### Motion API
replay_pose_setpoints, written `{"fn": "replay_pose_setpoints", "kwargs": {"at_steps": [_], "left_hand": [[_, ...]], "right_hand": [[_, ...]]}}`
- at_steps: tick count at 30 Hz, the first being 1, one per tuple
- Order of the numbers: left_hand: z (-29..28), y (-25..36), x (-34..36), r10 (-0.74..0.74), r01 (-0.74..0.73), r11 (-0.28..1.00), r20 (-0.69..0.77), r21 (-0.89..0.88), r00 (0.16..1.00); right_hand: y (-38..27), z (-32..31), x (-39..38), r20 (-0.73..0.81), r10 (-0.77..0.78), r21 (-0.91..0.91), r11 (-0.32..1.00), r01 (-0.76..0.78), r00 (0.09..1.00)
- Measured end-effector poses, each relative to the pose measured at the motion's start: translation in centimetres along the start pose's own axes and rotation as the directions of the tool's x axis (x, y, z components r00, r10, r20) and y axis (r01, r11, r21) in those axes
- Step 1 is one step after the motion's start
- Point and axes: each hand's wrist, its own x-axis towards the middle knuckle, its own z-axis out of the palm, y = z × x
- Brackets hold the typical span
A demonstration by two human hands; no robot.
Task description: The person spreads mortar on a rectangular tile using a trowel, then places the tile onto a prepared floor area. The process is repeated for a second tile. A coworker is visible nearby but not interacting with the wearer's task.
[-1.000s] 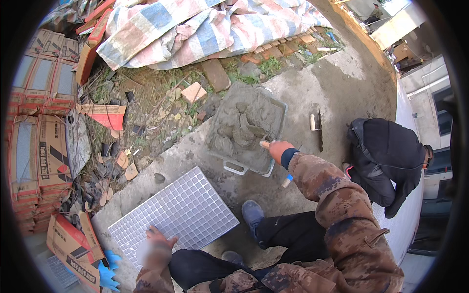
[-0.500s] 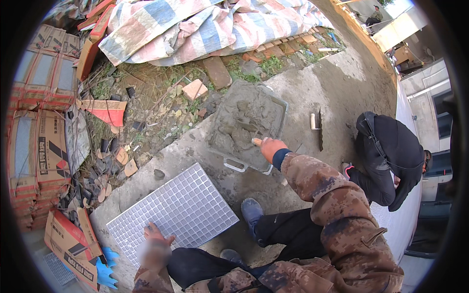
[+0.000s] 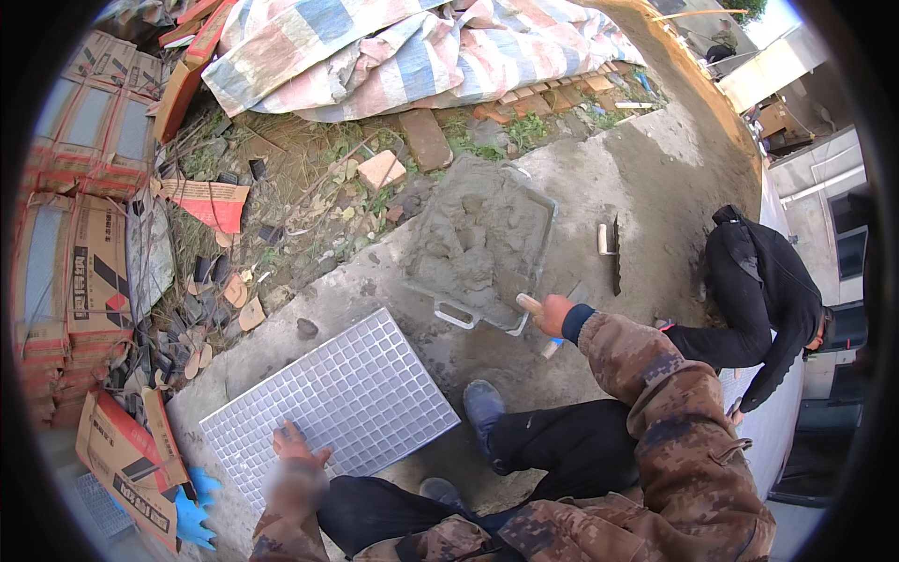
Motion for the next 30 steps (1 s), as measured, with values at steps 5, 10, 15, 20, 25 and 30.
{"fn": "replay_pose_setpoints", "kwargs": {"at_steps": [5,10,15,20,25,30], "left_hand": [[-0.4,0.7,-0.2,-0.026,0.026,1.000,0.015,-0.003,1.000],[-1.1,1.2,-0.4,-0.042,0.042,0.999,0.028,-0.016,0.999],[-1.0,1.1,-0.5,-0.032,0.033,0.999,0.015,-0.032,0.999],[-0.7,0.9,-0.4,-0.050,0.052,0.997,0.031,-0.060,0.998],[-0.8,1.2,-0.2,-0.091,0.092,0.995,0.047,-0.022,0.995],[-0.3,1.0,0.1,-0.087,0.088,0.996,0.069,-0.009,0.994]], "right_hand": [[-2.0,1.1,-0.4,0.239,0.265,0.675,0.646,-0.356,0.934],[-6.6,3.4,3.9,0.246,0.333,0.890,0.294,-0.348,0.910],[-9.5,5.4,6.0,0.264,0.400,0.957,0.004,-0.290,0.878],[-9.3,5.6,6.9,0.215,0.395,0.972,0.004,-0.236,0.893],[-9.9,4.6,10.4,0.158,0.437,0.985,-0.012,-0.170,0.885],[-10.3,5.3,10.0,0.154,0.466,0.987,-0.117,-0.111,0.871]]}}
